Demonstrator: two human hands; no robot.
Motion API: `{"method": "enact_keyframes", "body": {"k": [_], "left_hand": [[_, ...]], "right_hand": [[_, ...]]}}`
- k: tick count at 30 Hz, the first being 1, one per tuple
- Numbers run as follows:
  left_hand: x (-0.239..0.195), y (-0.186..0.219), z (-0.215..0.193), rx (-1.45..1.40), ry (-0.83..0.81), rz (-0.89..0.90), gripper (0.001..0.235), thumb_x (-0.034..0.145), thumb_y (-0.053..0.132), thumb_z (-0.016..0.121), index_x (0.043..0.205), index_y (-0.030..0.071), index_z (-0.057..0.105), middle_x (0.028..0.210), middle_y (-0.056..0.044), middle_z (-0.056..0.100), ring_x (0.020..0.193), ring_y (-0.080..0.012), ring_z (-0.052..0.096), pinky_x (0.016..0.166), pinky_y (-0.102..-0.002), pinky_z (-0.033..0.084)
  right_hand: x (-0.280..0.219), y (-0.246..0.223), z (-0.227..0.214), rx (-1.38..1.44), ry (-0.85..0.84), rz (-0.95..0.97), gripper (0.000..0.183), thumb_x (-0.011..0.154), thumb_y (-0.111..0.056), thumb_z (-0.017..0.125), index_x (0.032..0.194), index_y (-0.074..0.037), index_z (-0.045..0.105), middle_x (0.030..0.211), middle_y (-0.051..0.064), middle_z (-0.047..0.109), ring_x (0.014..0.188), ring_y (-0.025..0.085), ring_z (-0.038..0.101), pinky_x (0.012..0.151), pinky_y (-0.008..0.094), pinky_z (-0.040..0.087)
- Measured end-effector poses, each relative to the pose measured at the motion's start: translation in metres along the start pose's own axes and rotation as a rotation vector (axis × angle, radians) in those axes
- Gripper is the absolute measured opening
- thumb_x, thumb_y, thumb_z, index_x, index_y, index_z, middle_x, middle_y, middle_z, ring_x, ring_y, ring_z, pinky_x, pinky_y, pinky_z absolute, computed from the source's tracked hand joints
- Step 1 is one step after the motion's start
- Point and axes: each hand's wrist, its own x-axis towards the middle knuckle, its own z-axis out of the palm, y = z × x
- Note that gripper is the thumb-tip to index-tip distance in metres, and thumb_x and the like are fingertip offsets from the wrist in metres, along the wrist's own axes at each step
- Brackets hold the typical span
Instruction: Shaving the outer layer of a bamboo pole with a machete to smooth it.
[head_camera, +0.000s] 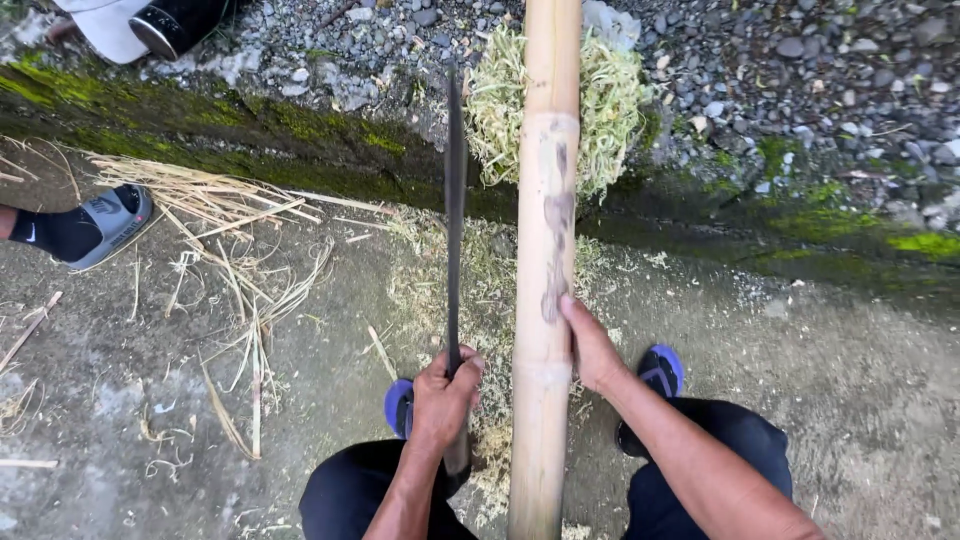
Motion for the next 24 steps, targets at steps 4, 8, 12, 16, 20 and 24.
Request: {"method": "enact_keyframes", "body": {"k": [4, 8, 12, 16, 20, 24], "left_hand": [[-0.019, -0.006, -0.015, 0.265, 0.068, 0.138, 0.021, 0.093, 0.022, 0.073, 0.101, 0.003, 0.075, 0.065, -0.007, 0.066, 0.054, -0.0103, 0.059, 0.048, -0.028, 0.048], [-0.025, 0.010, -0.023, 0.753, 0.039, 0.476, 0.026, 0.095, 0.027, 0.068, 0.110, 0.008, 0.076, 0.083, -0.008, 0.070, 0.063, -0.0202, 0.068, 0.057, -0.037, 0.056], [-0.034, 0.021, -0.027, 1.004, -0.071, 0.374, 0.029, 0.090, 0.025, 0.065, 0.113, 0.012, 0.075, 0.087, -0.008, 0.069, 0.062, -0.0224, 0.071, 0.067, -0.043, 0.058], [-0.031, 0.024, -0.035, 1.145, -0.128, 0.366, 0.023, 0.095, 0.028, 0.065, 0.106, 0.011, 0.075, 0.087, -0.008, 0.069, 0.067, -0.0220, 0.070, 0.069, -0.043, 0.059], [-0.022, 0.036, -0.043, 1.162, -0.125, 0.510, 0.024, 0.086, 0.030, 0.073, 0.102, 0.012, 0.075, 0.086, -0.007, 0.068, 0.075, -0.0252, 0.071, 0.076, -0.044, 0.059], [-0.015, 0.039, -0.047, 1.223, -0.147, 0.501, 0.023, 0.086, 0.030, 0.074, 0.100, 0.011, 0.075, 0.090, -0.007, 0.068, 0.083, -0.0248, 0.070, 0.085, -0.043, 0.056]], "right_hand": [[-0.057, -0.035, -0.005, -0.476, 0.389, -0.376, 0.068, 0.103, -0.036, 0.054, 0.157, -0.007, 0.026, 0.158, 0.017, 0.034, 0.145, 0.029, 0.035, 0.116, 0.046, 0.033], [-0.106, -0.089, 0.008, -1.083, 0.549, -0.870, 0.067, 0.094, -0.031, 0.066, 0.150, -0.006, 0.040, 0.146, 0.021, 0.045, 0.141, 0.034, 0.045, 0.121, 0.047, 0.035], [-0.129, -0.118, 0.040, -1.902, 0.380, -0.928, 0.072, 0.075, -0.023, 0.081, 0.141, -0.012, 0.054, 0.145, 0.015, 0.051, 0.143, 0.035, 0.043, 0.123, 0.049, 0.024], [-0.103, -0.097, 0.012, -2.094, 0.301, -0.841, 0.069, 0.072, -0.023, 0.081, 0.136, -0.013, 0.058, 0.137, 0.013, 0.056, 0.139, 0.033, 0.046, 0.121, 0.051, 0.024], [-0.091, -0.082, -0.011, -2.027, 0.361, -0.762, 0.051, 0.083, -0.018, 0.075, 0.132, -0.013, 0.064, 0.128, 0.007, 0.063, 0.130, 0.026, 0.053, 0.122, 0.047, 0.030], [-0.093, -0.073, -0.020, -1.932, 0.408, -0.853, 0.039, 0.085, -0.019, 0.075, 0.123, -0.014, 0.072, 0.120, 0.006, 0.066, 0.123, 0.026, 0.057, 0.117, 0.044, 0.038]]}}
